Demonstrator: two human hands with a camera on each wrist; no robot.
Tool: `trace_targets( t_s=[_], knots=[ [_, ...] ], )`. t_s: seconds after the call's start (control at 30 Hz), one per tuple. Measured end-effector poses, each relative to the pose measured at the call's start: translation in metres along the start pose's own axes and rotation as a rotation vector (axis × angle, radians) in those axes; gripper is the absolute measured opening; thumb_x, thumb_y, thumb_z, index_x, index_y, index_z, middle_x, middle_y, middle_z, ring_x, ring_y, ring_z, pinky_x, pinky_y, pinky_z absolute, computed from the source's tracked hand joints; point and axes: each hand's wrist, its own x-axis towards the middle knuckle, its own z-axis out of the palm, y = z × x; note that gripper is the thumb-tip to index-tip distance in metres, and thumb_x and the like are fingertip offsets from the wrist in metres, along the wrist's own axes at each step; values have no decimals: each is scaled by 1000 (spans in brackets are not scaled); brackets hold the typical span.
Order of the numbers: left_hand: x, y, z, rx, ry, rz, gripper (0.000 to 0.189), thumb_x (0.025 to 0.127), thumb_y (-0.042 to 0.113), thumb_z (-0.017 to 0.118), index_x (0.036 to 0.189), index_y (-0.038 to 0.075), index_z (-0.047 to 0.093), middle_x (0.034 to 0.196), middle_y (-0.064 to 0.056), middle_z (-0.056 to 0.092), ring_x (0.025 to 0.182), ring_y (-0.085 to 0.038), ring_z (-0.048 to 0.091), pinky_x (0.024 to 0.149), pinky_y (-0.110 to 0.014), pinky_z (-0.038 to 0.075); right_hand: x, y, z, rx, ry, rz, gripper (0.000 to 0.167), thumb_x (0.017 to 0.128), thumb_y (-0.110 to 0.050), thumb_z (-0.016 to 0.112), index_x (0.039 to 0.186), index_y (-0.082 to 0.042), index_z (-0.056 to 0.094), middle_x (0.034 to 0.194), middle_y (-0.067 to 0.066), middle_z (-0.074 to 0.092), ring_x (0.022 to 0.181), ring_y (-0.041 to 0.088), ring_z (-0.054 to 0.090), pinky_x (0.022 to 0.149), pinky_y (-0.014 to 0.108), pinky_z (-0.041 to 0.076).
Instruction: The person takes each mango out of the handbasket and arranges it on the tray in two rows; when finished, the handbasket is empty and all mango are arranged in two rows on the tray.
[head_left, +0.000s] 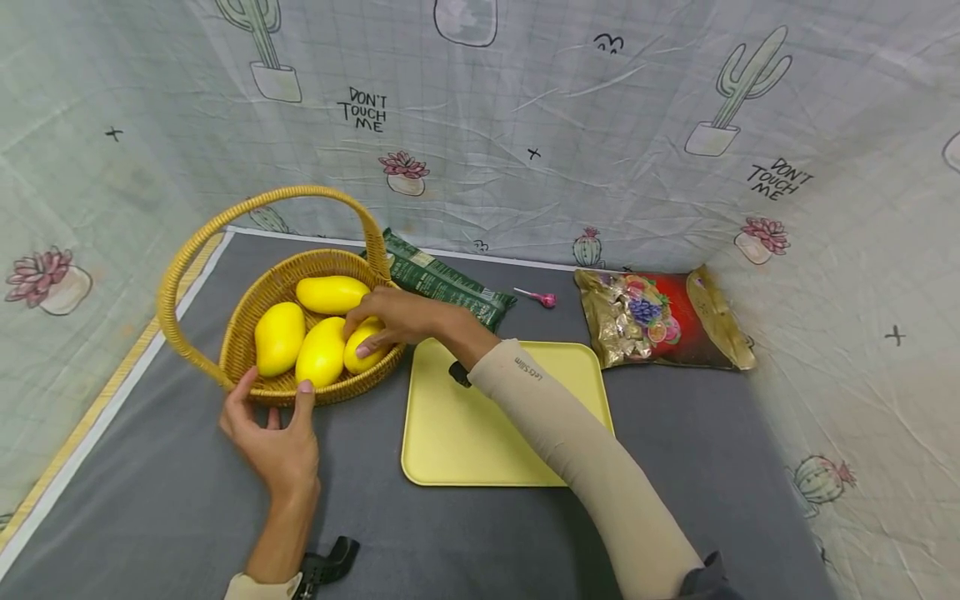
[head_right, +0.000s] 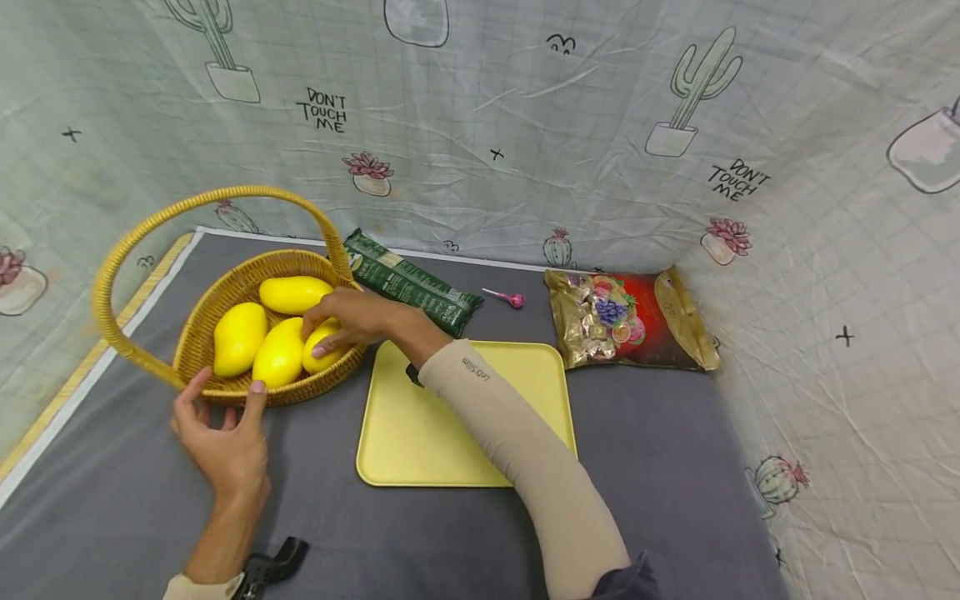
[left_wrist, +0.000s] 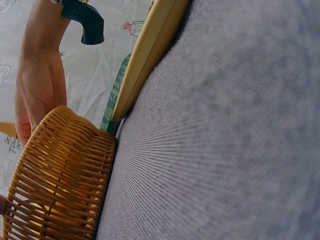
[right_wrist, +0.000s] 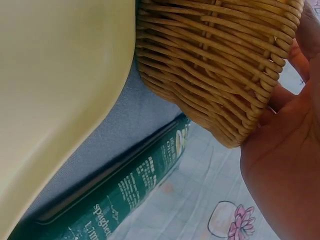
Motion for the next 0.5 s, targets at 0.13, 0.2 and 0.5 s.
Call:
trace_targets(
  t_s=[0.13, 0.2, 0.5],
  knots=[
    [0, 0, 0, 3, -1, -10, 66, 87, 5, 85, 147, 17, 58, 158, -3, 33, 149, -16, 33, 121, -47, 31, 0, 0, 0, 27, 19, -15, 40, 103, -34, 70, 138, -14, 71, 137, 2, 70, 121, 17, 60, 109, 28, 38],
    [0, 0, 0, 2, -2, -11, 66, 87, 5, 84, 147, 17, 58, 158, -3, 32, 149, -16, 33, 121, -46, 31, 0, 0, 1, 64, 34, -31, 39, 103, -32, 70, 137, -13, 71, 136, 2, 71, 119, 16, 61, 107, 25, 41],
    [0, 0, -1, 4, 2, -9, 66, 88, 5, 84, 147, 18, 59, 157, -2, 33, 149, -17, 33, 121, -47, 31, -6, -3, -1, 140, 138, -23, 40, 102, -30, 71, 139, -13, 70, 138, 0, 69, 127, 14, 59, 113, 25, 39]
  ],
)
